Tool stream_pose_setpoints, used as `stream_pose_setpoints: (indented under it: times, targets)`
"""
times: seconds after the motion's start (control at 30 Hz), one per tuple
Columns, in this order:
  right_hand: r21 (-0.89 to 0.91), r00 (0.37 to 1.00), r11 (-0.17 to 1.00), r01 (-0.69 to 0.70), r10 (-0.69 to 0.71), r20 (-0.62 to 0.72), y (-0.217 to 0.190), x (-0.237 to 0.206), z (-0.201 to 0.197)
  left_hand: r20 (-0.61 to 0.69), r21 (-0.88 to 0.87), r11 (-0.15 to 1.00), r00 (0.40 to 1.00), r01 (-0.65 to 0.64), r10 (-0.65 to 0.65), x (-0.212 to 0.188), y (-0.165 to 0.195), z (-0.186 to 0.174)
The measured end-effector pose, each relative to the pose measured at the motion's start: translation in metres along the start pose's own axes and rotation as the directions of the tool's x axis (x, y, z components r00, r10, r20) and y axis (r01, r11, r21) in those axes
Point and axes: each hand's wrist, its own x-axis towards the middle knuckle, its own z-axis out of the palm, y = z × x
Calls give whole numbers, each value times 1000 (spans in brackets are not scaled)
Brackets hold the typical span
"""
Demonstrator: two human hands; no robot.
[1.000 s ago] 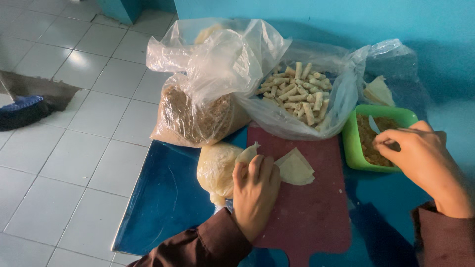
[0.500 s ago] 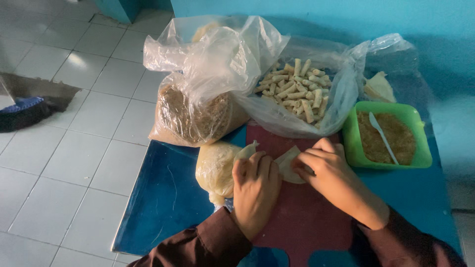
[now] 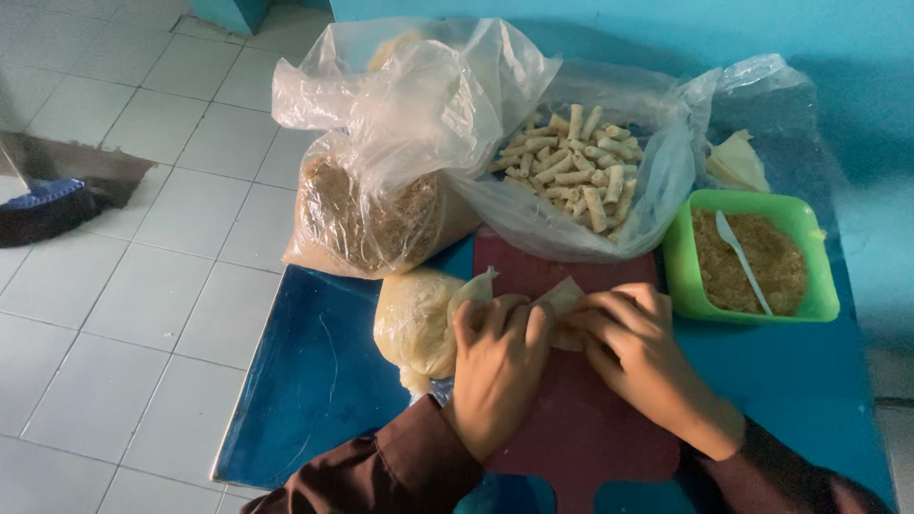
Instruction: The person spoons filling from a green container onto square pastry wrappers and folds the wrappers over the filling into triangular parcels, placing the folded parcels into a plastic bag with others. They repeat this folding cycle with additional wrappers throughout the clip.
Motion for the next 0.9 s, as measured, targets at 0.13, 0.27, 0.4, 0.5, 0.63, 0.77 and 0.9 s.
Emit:
stream_pose_setpoints:
  times: [0.13,0.27,0.4,0.5,0.63,0.77,0.9]
  targets:
    - [66,999,997,-48,49,-7,9,-2,7,-18,-27,1000,1000,-4,3,2,0,0]
    - [37,998,999,-37,39,-43,12,-1,10,19,-77,997,1000,-12,13,3,-1,1]
    - [-8,998,1000,-16,16,-65,10,-1,5,58,-90,995,997,-38,43,3,-3,4]
    - [-28,999,1000,-2,1,-50,6,2,-1,87,-76,995,994,-58,65,3,-5,5]
    - [-142,999,989,-26,19,-50,-3,6,-15,93,-149,988,994,-45,59,3,-4,4]
    - [-217,979,957,-191,170,-115,15,3,-56,30,-161,984,996,-73,79,5,-2,4]
    - [-533,970,811,-241,221,-102,61,-1,-83,7,-130,990,998,-62,63,7,-2,5]
